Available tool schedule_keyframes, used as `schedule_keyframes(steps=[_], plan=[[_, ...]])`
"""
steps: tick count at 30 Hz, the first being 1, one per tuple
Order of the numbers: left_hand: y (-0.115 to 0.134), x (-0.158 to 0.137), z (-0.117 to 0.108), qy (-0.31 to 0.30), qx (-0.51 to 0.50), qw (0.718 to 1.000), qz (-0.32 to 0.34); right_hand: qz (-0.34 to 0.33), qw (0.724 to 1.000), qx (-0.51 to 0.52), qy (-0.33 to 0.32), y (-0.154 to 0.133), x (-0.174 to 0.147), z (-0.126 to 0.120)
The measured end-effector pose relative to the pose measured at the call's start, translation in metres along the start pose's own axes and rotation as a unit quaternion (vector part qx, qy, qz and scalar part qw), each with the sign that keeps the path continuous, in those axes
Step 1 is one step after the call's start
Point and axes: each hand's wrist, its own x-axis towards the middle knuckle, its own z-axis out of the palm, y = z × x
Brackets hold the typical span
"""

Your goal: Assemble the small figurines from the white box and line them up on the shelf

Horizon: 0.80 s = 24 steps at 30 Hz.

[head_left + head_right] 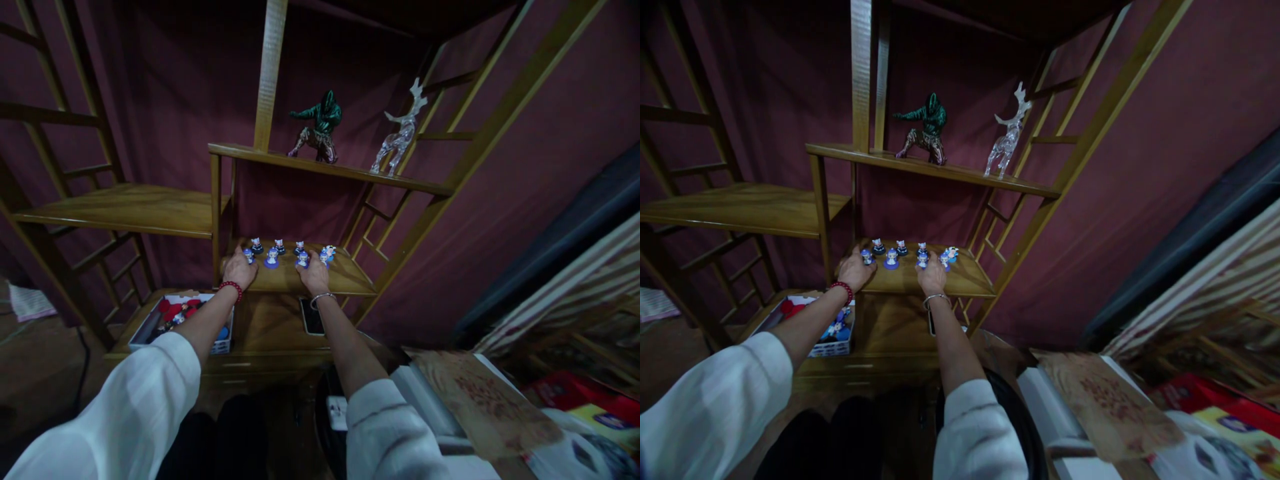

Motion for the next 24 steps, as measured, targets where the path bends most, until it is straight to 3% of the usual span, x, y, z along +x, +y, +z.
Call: schedule_keyframes(steps=[8, 24], plan=[[-0.001, 0.0, 0.0, -0.001, -0.009, 1.0, -0.006, 0.008, 1.0, -0.003, 0.003, -0.006, 0.003, 0.007], [-0.001, 0.001, 0.001, -0.011, -0.014, 1.0, -0.013, -0.038, 0.999, -0.011, 0.01, -0.016, 0.004, 0.015]])
